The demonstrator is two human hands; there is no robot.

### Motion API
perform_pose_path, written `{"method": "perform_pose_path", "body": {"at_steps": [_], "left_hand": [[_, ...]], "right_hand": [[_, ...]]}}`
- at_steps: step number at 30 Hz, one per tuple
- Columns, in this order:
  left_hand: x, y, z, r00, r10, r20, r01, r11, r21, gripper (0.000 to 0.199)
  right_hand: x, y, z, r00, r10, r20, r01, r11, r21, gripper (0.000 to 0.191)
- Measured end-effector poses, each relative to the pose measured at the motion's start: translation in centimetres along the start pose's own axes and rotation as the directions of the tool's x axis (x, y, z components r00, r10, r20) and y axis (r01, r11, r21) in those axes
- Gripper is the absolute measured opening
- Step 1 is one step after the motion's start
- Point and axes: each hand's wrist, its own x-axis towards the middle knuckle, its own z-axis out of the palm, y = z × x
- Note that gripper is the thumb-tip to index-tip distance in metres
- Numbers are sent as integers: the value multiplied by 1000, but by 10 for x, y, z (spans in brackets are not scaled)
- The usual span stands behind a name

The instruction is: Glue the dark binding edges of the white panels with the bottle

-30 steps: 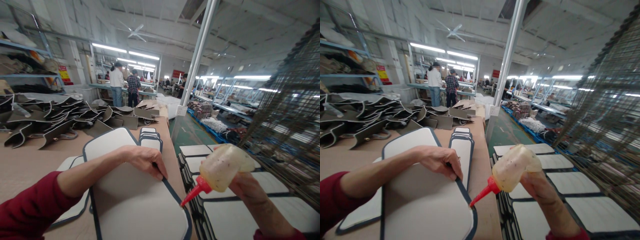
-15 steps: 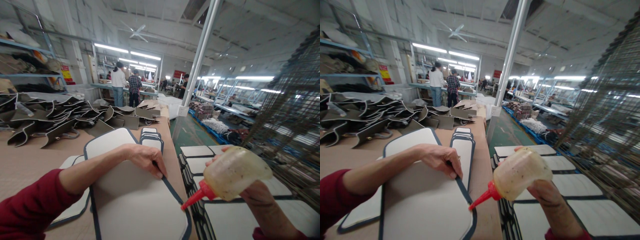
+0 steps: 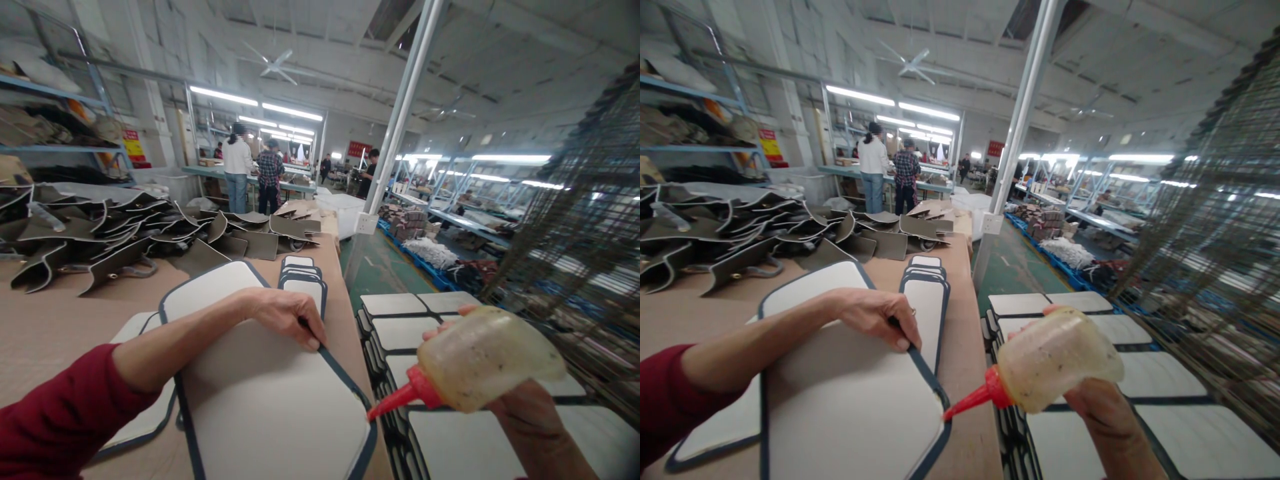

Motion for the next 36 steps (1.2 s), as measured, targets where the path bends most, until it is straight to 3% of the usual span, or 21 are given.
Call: {"method": "perform_pose_path", "body": {"at_steps": [2, 5, 11, 15, 20, 27, 33, 36], "left_hand": [[0, -1, -1, 1000, -9, 4, 9, 1000, 0, 37], [-1, 0, -1, 1000, -19, -1, 19, 1000, 6, 44], [-5, -1, -2, 998, -31, -48, 32, 999, 9, 47], [-5, -3, -3, 998, -38, -54, 38, 999, -15, 45], [-1, -2, -2, 1000, 0, -19, -1, 999, -38, 40], [0, 5, -3, 1000, 14, 9, -14, 999, -47, 45], [-8, 4, -4, 999, -27, -33, 26, 999, -21, 49], [-11, 5, -5, 997, -15, -80, 13, 1000, -28, 39]], "right_hand": [[4, 5, -6, 999, -38, 26, 38, 999, -7, 43], [11, 13, -20, 993, -81, 84, 84, 996, -33, 74], [10, 17, -36, 995, -21, 94, 23, 1000, -13, 66], [13, 19, -38, 991, -48, 124, 51, 999, -18, 69], [27, 21, -33, 941, -130, 312, 142, 990, -14, 64], [16, 11, -8, 992, -68, 110, 71, 997, -24, 68], [28, 23, -43, 989, -60, 138, 59, 998, 12, 68], [24, 29, -50, 983, -155, 100, 161, 986, -48, 71]]}}
